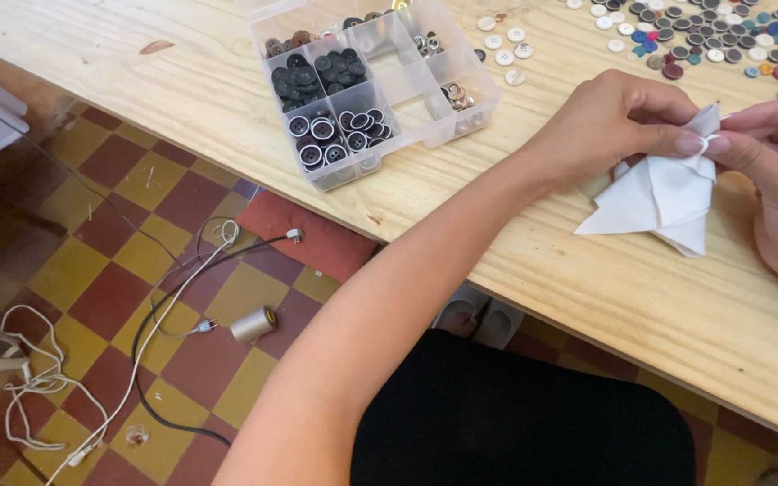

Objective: The person folds a small white piece of fabric on a wooden table. They repeatedly fold and press the fabric with their hands, adjusting the edges to create a compact shape. A container of buttons and scattered buttons are visible on the table.

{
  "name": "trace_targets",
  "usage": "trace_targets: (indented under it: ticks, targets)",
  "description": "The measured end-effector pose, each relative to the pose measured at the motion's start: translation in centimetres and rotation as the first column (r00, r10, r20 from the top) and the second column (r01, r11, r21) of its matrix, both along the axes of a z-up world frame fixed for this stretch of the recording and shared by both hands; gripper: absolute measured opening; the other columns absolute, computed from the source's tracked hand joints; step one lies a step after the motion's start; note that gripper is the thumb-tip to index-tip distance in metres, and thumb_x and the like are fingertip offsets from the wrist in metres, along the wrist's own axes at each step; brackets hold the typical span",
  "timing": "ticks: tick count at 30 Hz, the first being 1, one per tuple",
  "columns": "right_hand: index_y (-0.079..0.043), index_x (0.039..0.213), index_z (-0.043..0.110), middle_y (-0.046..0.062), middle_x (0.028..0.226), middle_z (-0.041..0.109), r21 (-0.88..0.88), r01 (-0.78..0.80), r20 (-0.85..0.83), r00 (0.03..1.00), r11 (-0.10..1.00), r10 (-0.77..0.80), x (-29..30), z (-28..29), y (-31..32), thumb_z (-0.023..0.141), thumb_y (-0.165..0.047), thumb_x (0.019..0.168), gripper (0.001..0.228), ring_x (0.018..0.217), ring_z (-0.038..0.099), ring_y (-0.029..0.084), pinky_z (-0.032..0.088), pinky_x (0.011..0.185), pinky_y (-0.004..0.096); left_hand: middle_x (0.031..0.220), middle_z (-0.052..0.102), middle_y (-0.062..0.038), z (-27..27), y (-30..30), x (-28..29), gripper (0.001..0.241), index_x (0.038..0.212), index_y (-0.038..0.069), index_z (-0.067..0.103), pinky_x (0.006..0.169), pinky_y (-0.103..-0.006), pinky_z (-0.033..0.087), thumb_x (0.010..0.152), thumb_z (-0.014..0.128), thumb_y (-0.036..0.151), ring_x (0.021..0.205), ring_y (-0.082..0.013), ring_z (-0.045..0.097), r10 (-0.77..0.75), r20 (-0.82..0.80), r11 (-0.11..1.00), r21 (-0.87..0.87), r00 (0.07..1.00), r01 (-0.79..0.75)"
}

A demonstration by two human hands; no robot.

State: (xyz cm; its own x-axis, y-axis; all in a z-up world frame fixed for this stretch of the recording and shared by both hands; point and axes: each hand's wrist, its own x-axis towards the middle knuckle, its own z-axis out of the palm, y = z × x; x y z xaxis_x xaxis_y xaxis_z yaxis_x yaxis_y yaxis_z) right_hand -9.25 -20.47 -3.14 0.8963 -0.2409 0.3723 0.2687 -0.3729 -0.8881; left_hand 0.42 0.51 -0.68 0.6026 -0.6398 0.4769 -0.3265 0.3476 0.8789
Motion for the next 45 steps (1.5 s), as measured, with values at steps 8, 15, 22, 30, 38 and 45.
trace_targets:
  ticks: [8,15,22,30,38,45]
  targets:
    - [-0.014,0.117,0.057,0.001,0.108,0.066,0.051,-0.03,0.042,0.999,0.998,0.027,-0.2,-0.1,0.1,0.081,-0.008,0.107,0.027,0.086,0.066,0.009,0.059,0.086,0.016,0.078,0.081,-0.004,-0.1,-0.4,0.0,0.022,0.084,0.011,0.08,0.058,-0.0289,0.058,0.07,0.092,0.022,0.07,-0.0137,0.073,-0.124,-0.09,0.981,-0.158,0.988,0.109]
    - [-0.015,0.114,0.065,0.002,0.115,0.073,0.082,-0.035,0.008,0.999,0.996,0.035,-0.8,1.4,2.2,0.079,-0.011,0.108,0.015,0.1,0.073,0.008,0.063,0.09,0.015,0.057,0.071,-0.005,0.7,0.1,-0.5,0.025,0.068,0.01,0.069,0.042,-0.022,0.044,0.063,0.091,0.021,0.047,-0.0091,0.058,-0.038,-0.126,0.995,-0.096,0.991,0.026]
    - [-0.014,0.131,0.068,0.001,0.126,0.073,-0.012,-0.048,-0.007,0.999,0.999,0.047,-1.7,3.3,4.1,0.076,-0.012,0.105,0.026,0.11,0.072,0.004,0.061,0.102,0.013,0.079,0.085,-0.003,0.6,-0.3,-0.4,0.009,0.084,0.013,0.085,0.05,-0.0279,0.057,0.081,0.078,0.017,0.06,-0.0129,0.071,0.279,0.027,0.946,0.161,0.96,-0.28]
    - [-0.017,0.12,0.07,0.001,0.118,0.075,0.076,-0.015,0.019,1.0,0.997,0.014,-0.9,1.9,2.6,0.082,-0.012,0.1,0.023,0.102,0.074,0.005,0.064,0.096,0.013,0.074,0.08,-0.011,-0.6,-0.7,0.8,0.008,0.082,0.003,0.079,0.053,-0.0289,0.063,0.078,0.08,-0.003,0.064,-0.017,0.074,-0.028,-0.141,0.999,-0.048,0.99,0.021]
    - [-0.018,0.118,0.072,0.003,0.118,0.075,0.242,-0.125,-0.045,0.989,0.962,0.14,0.0,2.0,2.4,0.075,-0.011,0.096,0.023,0.102,0.076,0.009,0.066,0.098,0.016,0.068,0.077,-0.021,0.2,0.6,0.3,0.02,0.082,-0.004,0.072,0.048,-0.0296,0.061,0.071,0.088,-0.004,0.054,-0.0235,0.074,-0.165,-0.228,0.979,-0.157,0.96,0.131]
    - [-0.018,0.119,0.069,0.0,0.107,0.075,0.29,-0.141,-0.058,0.985,0.947,0.165,0.0,2.6,2.8,0.078,-0.013,0.095,0.027,0.09,0.075,0.003,0.064,0.087,0.012,0.089,0.067,-0.003,-0.6,1.0,1.3,0.036,0.098,0.015,0.077,0.061,-0.028,0.052,0.068,0.095,0.023,0.083,-0.011,0.063,-0.008,0.018,0.99,-0.142,1.0,0.01]
